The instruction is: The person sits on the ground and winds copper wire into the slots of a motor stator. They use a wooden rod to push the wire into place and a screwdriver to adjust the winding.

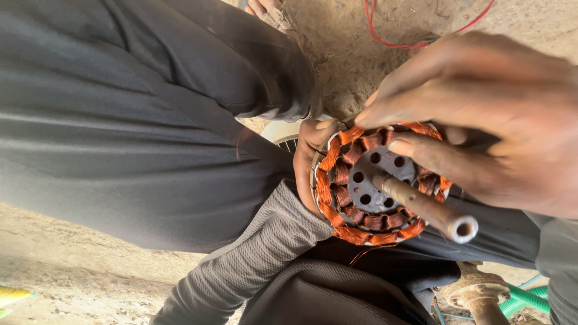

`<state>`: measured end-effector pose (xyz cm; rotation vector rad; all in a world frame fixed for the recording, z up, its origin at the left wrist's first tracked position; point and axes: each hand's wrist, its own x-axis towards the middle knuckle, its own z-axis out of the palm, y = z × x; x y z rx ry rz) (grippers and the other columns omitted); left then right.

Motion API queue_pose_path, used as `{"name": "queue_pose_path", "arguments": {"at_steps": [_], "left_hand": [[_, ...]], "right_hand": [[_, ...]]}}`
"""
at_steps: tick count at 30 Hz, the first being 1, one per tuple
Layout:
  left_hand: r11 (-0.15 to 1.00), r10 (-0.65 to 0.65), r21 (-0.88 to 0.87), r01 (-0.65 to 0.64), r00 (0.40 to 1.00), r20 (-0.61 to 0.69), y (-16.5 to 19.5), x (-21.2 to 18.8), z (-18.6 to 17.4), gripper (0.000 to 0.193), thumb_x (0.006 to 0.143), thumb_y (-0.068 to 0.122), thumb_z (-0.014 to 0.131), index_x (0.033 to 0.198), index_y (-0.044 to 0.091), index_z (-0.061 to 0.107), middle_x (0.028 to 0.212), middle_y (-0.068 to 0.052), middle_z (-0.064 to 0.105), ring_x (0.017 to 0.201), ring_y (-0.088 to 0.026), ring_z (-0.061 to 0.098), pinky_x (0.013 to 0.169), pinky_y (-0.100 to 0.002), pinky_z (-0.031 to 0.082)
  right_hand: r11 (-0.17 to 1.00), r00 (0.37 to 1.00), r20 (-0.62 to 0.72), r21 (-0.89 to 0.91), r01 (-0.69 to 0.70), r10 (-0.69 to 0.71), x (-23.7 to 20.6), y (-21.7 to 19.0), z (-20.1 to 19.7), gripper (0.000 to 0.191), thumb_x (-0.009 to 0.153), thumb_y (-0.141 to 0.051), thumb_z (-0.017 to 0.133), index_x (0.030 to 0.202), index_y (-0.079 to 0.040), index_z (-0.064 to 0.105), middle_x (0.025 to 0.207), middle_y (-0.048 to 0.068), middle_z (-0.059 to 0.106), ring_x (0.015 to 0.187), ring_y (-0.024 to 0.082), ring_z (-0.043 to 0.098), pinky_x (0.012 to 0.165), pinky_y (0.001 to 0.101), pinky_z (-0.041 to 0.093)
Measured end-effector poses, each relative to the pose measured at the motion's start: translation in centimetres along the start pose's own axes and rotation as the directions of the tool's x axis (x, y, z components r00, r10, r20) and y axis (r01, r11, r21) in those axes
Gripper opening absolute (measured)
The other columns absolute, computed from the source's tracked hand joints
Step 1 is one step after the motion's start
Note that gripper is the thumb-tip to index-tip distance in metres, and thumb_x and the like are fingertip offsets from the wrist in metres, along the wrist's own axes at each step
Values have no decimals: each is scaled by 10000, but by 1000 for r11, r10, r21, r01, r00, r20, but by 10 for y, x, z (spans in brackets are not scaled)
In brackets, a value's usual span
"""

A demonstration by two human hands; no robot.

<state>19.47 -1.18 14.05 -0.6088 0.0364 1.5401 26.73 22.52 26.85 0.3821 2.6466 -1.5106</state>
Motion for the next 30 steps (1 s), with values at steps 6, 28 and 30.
{"name": "queue_pose_path", "arguments": {"at_steps": [6, 28, 30], "left_hand": [[1000, -1, -19, 1, 1000, -8, 0, -2, -10, 393, 1074, 310, 473, 1195, -51, 572, 1217, -220, 657, 1107, -312, 650, 1035, -438, 527], [519, 132, 847, -114, 990, 52, 0, 6, 70, 696, 1145, 424, 619, 1533, -111, 401, 1382, -151, 577, 1258, -181, 545, 1169, -327, 447], [605, 116, 790, -101, 993, 38, 0, 4, 68, 648, 1140, 335, 672, 1517, -133, 430, 1344, -139, 592, 1247, -169, 559, 1149, -318, 441]], "right_hand": [[984, 984, -12, -4, 176, -176, -2, -17, -3, 281, 811, -98, 740, 1084, -164, 741, 1080, 27, 715, 978, 153, 713, 880, 370, 515], [952, 995, -24, -289, -96, 93, -107, 47, 15, 364, 714, -279, 816, 1059, -214, 723, 1062, 31, 759, 949, 163, 724, 911, 343, 566], [967, 986, -124, -212, -138, 114, -111, 45, 17, 363, 729, -260, 826, 1063, -200, 699, 1064, 37, 752, 938, 169, 730, 898, 330, 584]]}}
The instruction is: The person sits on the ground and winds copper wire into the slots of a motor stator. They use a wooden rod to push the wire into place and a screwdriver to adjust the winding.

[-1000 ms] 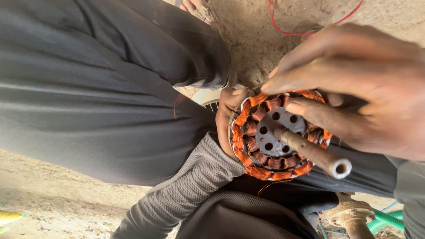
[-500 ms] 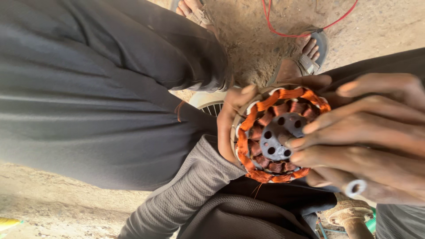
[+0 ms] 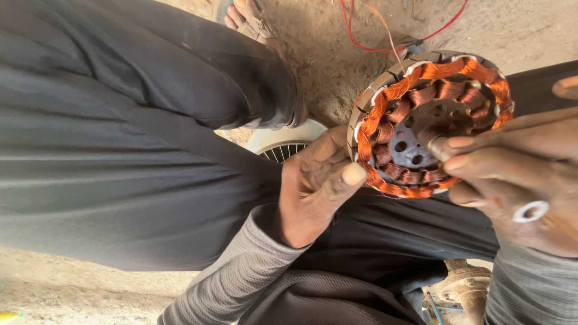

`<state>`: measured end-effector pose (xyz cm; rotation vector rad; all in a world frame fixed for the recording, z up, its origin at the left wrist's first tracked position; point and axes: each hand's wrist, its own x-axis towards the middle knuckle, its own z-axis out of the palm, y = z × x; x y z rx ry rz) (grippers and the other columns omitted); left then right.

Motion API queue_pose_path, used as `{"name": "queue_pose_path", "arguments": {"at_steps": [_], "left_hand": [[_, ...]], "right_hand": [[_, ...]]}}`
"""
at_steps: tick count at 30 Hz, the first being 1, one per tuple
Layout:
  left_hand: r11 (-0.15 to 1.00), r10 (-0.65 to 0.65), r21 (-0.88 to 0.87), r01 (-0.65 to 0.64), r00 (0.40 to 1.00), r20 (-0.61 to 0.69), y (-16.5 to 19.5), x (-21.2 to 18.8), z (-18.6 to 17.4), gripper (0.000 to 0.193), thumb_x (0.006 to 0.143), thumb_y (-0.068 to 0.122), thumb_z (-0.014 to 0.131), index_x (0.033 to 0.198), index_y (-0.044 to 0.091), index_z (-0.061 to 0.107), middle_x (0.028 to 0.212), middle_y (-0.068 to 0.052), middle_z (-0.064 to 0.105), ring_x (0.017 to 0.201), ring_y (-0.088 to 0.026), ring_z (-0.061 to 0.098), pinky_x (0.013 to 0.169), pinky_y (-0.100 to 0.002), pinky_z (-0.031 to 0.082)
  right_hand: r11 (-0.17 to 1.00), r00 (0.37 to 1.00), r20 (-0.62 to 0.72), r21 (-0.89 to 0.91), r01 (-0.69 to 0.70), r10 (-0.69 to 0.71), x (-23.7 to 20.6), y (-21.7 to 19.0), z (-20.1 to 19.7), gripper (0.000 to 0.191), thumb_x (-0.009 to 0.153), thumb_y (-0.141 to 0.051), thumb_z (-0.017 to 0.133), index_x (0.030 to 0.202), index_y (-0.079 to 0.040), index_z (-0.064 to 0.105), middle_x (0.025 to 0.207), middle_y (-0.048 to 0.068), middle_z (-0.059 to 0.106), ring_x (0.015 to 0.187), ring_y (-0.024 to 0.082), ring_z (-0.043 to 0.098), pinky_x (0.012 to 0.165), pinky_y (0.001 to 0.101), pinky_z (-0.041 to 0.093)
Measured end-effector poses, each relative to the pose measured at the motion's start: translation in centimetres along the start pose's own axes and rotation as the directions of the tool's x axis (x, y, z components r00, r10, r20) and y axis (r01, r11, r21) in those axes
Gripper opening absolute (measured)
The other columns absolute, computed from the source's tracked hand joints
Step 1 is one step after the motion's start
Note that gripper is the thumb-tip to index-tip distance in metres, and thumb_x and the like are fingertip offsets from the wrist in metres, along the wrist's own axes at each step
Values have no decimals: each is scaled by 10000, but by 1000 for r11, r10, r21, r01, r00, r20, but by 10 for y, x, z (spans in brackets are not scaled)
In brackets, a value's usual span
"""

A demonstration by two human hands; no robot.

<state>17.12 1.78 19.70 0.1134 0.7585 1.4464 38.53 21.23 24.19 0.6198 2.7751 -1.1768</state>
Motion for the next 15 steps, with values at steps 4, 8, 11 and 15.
{"name": "queue_pose_path", "arguments": {"at_steps": [4, 8, 11, 15], "left_hand": [[998, -39, -53, 40, 999, 27, 0, -1, -1, 594, 1124, 258, 672, 1525, -103, 423, 1379, -120, 622, 1311, -158, 585, 1192, -306, 447], [1000, -7, 4, 7, 1000, -18, 1, 4, 1, 548, 1132, 192, 669, 1504, -144, 446, 1356, -154, 649, 1288, -177, 605, 1183, -314, 462], [999, 20, 47, -17, 997, -69, 3, 8, 6, 544, 1126, 177, 661, 1502, -145, 435, 1360, -169, 653, 1285, -185, 615, 1164, -322, 477], [995, -4, 98, 19, 990, -144, 12, 16, 13, 596, 1110, 196, 648, 1539, -138, 403, 1382, -185, 641, 1301, -186, 603, 1174, -318, 460]], "right_hand": [[996, 981, -185, 75, -48, 61, -12, -3, 5, 347, 774, -256, 863, 1042, -177, 657, 1063, 33, 734, 915, 189, 735, 893, 353, 592], [997, 994, -80, 7, -76, 77, -19, 5, 9, 263, 829, -216, 833, 1000, -140, 649, 988, 33, 695, 868, 180, 693, 869, 367, 589], [985, 988, -32, 88, -150, 154, -23, 12, 14, 208, 870, -187, 811, 968, -113, 643, 932, 32, 665, 833, 174, 662, 851, 378, 586], [772, 906, 82, 495, -398, 415, -36, 17, 22, 163, 925, -147, 782, 925, -75, 635, 857, 32, 625, 786, 165, 621, 827, 393, 583]]}}
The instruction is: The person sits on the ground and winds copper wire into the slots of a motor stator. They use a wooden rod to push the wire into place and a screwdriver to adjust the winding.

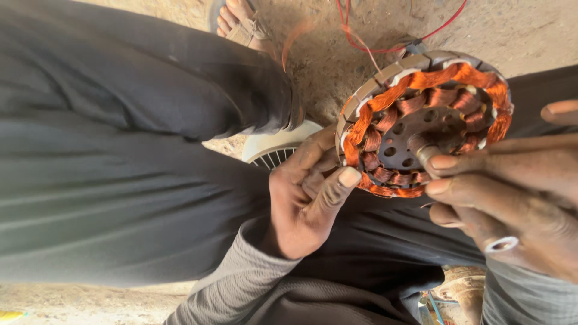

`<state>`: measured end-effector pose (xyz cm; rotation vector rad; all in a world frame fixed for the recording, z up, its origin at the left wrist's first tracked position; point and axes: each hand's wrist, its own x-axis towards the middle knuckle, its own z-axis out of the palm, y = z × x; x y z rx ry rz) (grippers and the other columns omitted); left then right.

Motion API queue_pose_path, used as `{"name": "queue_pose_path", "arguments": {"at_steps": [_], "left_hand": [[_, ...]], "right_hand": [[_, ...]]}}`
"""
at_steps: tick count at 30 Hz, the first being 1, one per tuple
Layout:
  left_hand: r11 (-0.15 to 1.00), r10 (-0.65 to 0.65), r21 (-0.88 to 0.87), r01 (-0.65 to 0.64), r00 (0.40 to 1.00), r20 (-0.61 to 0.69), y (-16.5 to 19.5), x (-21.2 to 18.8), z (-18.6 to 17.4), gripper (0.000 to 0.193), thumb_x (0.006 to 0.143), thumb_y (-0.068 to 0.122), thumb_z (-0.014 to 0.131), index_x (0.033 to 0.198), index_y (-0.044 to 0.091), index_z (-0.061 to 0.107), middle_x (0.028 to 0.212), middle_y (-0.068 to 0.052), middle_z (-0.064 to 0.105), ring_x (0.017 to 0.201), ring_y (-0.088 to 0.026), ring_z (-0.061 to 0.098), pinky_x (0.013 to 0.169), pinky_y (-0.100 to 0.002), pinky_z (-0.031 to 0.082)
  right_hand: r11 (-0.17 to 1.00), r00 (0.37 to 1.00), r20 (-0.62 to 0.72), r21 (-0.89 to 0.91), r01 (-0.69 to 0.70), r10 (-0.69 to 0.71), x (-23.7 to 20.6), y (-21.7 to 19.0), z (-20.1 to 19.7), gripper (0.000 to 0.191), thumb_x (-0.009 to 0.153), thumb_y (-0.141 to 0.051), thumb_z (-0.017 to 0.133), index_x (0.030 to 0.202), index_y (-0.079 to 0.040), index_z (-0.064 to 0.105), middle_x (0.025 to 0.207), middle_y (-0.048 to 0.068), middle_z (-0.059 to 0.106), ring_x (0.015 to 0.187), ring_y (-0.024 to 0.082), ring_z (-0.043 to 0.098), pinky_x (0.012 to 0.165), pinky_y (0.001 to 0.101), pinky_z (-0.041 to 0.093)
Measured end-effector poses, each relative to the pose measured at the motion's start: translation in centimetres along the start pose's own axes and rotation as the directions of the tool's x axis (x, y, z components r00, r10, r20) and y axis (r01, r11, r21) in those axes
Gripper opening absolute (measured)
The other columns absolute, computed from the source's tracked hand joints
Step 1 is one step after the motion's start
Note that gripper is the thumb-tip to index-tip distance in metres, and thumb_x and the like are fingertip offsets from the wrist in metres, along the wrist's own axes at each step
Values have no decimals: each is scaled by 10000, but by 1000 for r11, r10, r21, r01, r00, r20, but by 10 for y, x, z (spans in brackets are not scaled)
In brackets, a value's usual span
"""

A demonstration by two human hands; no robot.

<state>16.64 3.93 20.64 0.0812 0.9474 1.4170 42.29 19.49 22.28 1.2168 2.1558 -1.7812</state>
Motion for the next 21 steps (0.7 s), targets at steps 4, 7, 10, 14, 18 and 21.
{"name": "queue_pose_path", "arguments": {"at_steps": [4, 7, 10, 14, 18, 21], "left_hand": [[992, -70, 106, 73, 997, -32, 12, 12, 7, 730, 1032, 243, 636, 1578, -144, 345, 1441, -204, 575, 1322, -209, 575, 1177, -348, 457], [987, -34, 157, 32, 999, 12, 15, 19, 12, 822, 1002, 249, 672, 1586, -130, 237, 1502, -211, 511, 1369, -247, 562, 1181, -390, 478], [987, -67, 152, 59, 997, 49, 17, 19, 11, 782, 1084, 240, 625, 1649, -120, 222, 1480, -250, 579, 1380, -268, 603, 1215, -396, 490], [998, -27, 59, 23, 998, 56, 17, 15, 8, 713, 1138, 198, 614, 1638, -125, 222, 1525, -237, 520, 1414, -252, 554, 1239, -363, 446], [1000, -11, 10, 11, 1000, 17, 13, 12, 8, 701, 1130, 170, 638, 1623, -136, 245, 1527, -228, 510, 1418, -248, 538, 1244, -372, 436], [999, -30, -19, 30, 1000, 1, 9, 13, 8, 769, 1083, 174, 688, 1648, -135, 267, 1490, -251, 533, 1384, -257, 556, 1221, -400, 455]], "right_hand": [[569, 853, 243, 656, -495, 462, -15, 12, -1, 173, 980, -107, 752, 882, -38, 628, 782, 32, 585, 740, 157, 579, 803, 407, 579], [247, 742, 397, 768, -591, 540, -25, 18, -2, 213, 1021, -77, 730, 850, -10, 622, 726, 32, 555, 705, 151, 548, 786, 418, 577], [161, 696, 420, 780, -605, 583, -31, 17, -1, 269, 1062, -47, 708, 818, 18, 616, 669, 31, 526, 670, 144, 517, 768, 429, 574], [296, 664, 369, 682, -669, 651, -29, 5, 3, 283, 1076, -79, 720, 861, 49, 588, 627, 53, 456, 571, 176, 462, 755, 480, 606], [346, 637, 303, 638, -688, 709, -24, -2, 3, 116, 990, -76, 697, 1008, 39, 690, 605, 75, 484, 560, 173, 478, 712, 457, 607], [286, 689, 304, 746, -602, 657, -22, 5, 5, 111, 963, -19, 682, 996, 76, 729, 836, 86, 643, 740, 179, 621, 732, 404, 568]]}}
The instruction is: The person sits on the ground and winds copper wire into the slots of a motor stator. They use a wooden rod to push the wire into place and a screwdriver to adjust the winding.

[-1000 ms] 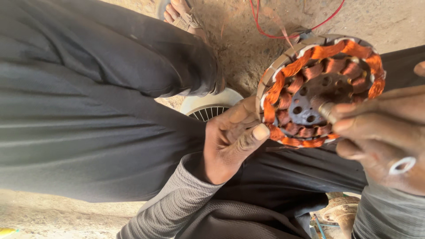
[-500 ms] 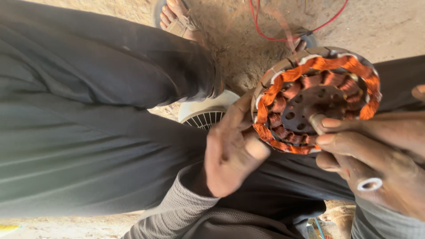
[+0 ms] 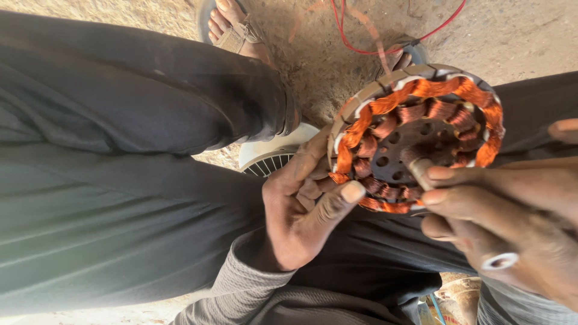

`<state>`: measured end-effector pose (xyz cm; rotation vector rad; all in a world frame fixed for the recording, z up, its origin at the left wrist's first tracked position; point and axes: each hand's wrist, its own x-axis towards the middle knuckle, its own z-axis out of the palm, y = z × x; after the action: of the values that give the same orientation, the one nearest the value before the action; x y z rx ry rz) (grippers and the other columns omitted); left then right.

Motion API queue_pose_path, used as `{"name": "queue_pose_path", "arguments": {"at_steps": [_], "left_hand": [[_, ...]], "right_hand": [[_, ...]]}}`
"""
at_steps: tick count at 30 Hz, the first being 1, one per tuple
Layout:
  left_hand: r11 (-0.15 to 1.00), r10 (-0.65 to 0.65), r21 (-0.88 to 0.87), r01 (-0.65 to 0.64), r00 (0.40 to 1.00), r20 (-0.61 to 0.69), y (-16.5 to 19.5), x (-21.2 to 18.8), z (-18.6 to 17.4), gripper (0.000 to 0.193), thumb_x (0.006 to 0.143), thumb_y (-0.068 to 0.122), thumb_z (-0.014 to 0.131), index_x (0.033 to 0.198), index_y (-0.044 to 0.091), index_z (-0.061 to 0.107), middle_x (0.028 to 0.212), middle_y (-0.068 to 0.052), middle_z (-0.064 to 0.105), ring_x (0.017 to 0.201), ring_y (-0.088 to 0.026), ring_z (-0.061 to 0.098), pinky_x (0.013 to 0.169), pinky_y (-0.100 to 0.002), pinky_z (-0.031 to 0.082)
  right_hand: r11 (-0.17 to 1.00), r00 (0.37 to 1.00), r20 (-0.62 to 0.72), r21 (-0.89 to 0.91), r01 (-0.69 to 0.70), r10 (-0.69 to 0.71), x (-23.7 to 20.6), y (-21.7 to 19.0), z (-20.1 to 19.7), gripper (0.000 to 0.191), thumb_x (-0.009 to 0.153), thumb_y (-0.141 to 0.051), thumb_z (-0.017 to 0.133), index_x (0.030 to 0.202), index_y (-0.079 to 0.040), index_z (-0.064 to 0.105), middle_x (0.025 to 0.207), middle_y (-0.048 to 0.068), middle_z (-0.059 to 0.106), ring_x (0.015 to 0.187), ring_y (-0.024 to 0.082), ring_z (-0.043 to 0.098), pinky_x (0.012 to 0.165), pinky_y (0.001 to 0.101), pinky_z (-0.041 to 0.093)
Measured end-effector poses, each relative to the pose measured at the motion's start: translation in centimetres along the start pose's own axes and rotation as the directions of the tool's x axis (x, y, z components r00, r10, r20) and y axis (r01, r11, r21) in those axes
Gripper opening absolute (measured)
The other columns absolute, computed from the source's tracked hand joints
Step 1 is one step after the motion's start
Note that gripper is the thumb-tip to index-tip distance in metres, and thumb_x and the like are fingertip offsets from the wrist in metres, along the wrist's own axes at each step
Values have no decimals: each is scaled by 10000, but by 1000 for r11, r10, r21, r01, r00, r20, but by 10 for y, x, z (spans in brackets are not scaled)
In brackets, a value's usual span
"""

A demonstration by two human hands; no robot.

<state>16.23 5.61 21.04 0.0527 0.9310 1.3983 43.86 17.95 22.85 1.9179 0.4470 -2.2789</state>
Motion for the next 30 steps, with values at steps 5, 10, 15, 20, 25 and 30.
{"name": "queue_pose_path", "arguments": {"at_steps": [5, 10, 15, 20, 25, 30], "left_hand": [[999, -31, 30, 30, 999, 32, -1, 0, -3, 948, 1034, 436, 711, 1627, -141, 248, 1499, -255, 535, 1389, -261, 560, 1239, -406, 446], [999, -53, 12, 52, 997, 54, 3, 1, -3, 1011, 1038, 515, 706, 1638, -141, 224, 1521, -239, 506, 1428, -263, 524, 1240, -400, 423], [995, -94, 41, 94, 996, -6, 4, 4, 3, 959, 983, 377, 773, 1624, -131, 273, 1495, -246, 555, 1374, -286, 596, 1197, -434, 508], [997, -57, 61, 56, 998, 0, 1, 4, 4, 820, 1011, 253, 786, 1578, -121, 327, 1458, -211, 565, 1343, -238, 596, 1192, -405, 516], [995, -62, 84, 60, 998, 17, -1, 4, 5, 819, 1004, 235, 766, 1606, -96, 320, 1408, -198, 589, 1318, -233, 625, 1197, -414, 538], [985, -103, 143, 92, 992, 72, -1, 4, 7, 836, 991, 172, 749, 1623, -61, 254, 1487, -165, 544, 1371, -234, 599, 1204, -409, 511]], "right_hand": [[960, 949, 179, -60, 275, -260, 4, 9, -10, 180, 984, -9, 665, 1149, 62, 665, 818, 81, 561, 667, 98, 511, 682, 322, 494], [715, 831, 122, -452, 533, -543, -3, 14, -1, 207, 975, -11, 640, 1164, 69, 663, 930, 104, 611, 791, 119, 570, 754, 344, 514], [989, 983, 122, -22, 144, -141, 0, -11, 3, 235, 965, -13, 616, 1178, 77, 660, 1042, 127, 661, 916, 140, 629, 825, 365, 535], [993, 987, 161, 119, 3, -22, 4, -14, -2, 265, 956, -15, 591, 1192, 85, 658, 1153, 151, 711, 1040, 161, 688, 896, 387, 555], [968, 975, 216, 233, -96, 45, 9, -3, -28, 274, 1018, -49, 607, 1261, 74, 640, 1227, 182, 662, 1022, 224, 665, 914, 363, 561], [980, 987, 133, 164, -114, 93, 12, -2, -62, 303, 1076, -56, 563, 1336, 89, 617, 1276, 328, 608, 1083, 363, 639, 917, 353, 555]]}}
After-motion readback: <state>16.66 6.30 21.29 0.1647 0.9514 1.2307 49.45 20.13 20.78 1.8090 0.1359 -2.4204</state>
